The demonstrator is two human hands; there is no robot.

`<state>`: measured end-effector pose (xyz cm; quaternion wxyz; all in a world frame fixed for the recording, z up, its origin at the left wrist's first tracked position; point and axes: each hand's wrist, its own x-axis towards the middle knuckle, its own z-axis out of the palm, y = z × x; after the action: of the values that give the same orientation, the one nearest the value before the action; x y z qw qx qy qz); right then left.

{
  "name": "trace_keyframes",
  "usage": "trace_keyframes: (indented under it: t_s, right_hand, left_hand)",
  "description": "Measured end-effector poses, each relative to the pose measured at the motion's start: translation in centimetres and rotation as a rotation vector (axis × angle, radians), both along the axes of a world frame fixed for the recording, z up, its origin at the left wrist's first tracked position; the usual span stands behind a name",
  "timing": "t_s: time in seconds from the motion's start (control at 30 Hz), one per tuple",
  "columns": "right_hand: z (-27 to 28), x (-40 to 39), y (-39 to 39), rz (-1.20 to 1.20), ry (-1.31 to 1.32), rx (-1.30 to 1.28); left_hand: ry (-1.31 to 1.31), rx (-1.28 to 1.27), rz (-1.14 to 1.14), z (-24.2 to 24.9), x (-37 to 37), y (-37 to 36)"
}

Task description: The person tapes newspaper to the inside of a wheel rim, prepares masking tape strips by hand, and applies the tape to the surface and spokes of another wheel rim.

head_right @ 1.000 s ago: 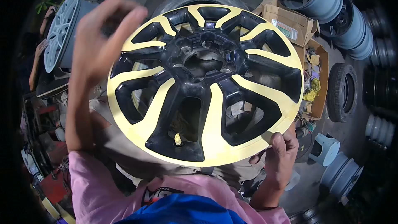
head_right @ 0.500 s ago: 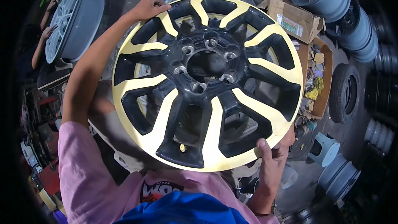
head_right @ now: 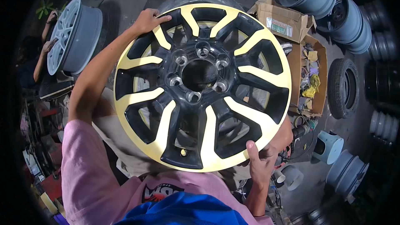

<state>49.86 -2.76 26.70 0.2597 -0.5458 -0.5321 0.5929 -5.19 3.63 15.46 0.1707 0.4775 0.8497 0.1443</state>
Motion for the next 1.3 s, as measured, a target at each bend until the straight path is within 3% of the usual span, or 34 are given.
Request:
trace_keyframes:
  t_s: [0.13,0.3,0.37,0.4,0.43,0.5,0.57,0.83,0.9,0.93,1.03,1.23,1.3]
  right_hand:
    - [-2.2,0.3,0.9,-0.027,-0.010,0.031]
    - [-2.5,-4.6,8.3,0.081,-0.171,0.033]
    - [-3.6,-6.8,11.5,0.144,-0.229,0.004]
    - [-5.5,-7.5,13.3,0.123,-0.156,-0.075]
    - [-8.1,-8.6,15.0,0.077,-0.080,0.000]
    - [-9.8,-10.3,18.3,0.161,-0.160,-0.068]
    - [-13.6,-11.4,20.6,-0.022,0.050,-0.117]
    - [-14.9,-10.0,19.7,0.002,0.029,-0.122]
    - [-16.2,-10.2,18.8,-0.069,0.184,-0.106]
    - [-15.6,-10.0,18.8,-0.017,0.149,-0.202]
    - [-14.8,-11.5,18.7,-0.067,0.205,-0.174]
    - [-16.1,-10.4,19.1,-0.064,0.168,-0.044]
    - [-15.1,-10.2,18.1,-0.066,0.007,0.105]
  left_hand:
    - [0.057,0.153,0.043,1.9,-1.2,-0.4]
    - [0.139,0.337,0.171,5.4,-4.5,-0.1]
    - [0.207,0.233,0.192,5.9,-6.0,0.2]
    - [0.185,0.393,0.253,5.1,-5.5,0.5]
    - [0.168,0.394,0.278,4.1,-6.0,0.6]
    - [0.388,0.314,0.228,-1.1,-9.4,0.7]
    - [0.395,0.389,0.260,-3.3,-10.6,1.5]
    - [0.262,0.355,0.306,-0.5,-7.7,1.0]
    - [0.303,0.384,0.305,-0.5,-7.5,0.8]
    - [0.274,0.368,0.300,-0.3,-7.5,1.0]
    - [0.231,0.405,0.317,-1.3,-7.4,1.3]
    - [0.186,0.316,0.397,-0.9,-6.8,1.2]
    - [0.176,0.289,0.419,0.0,-6.0,1.1]
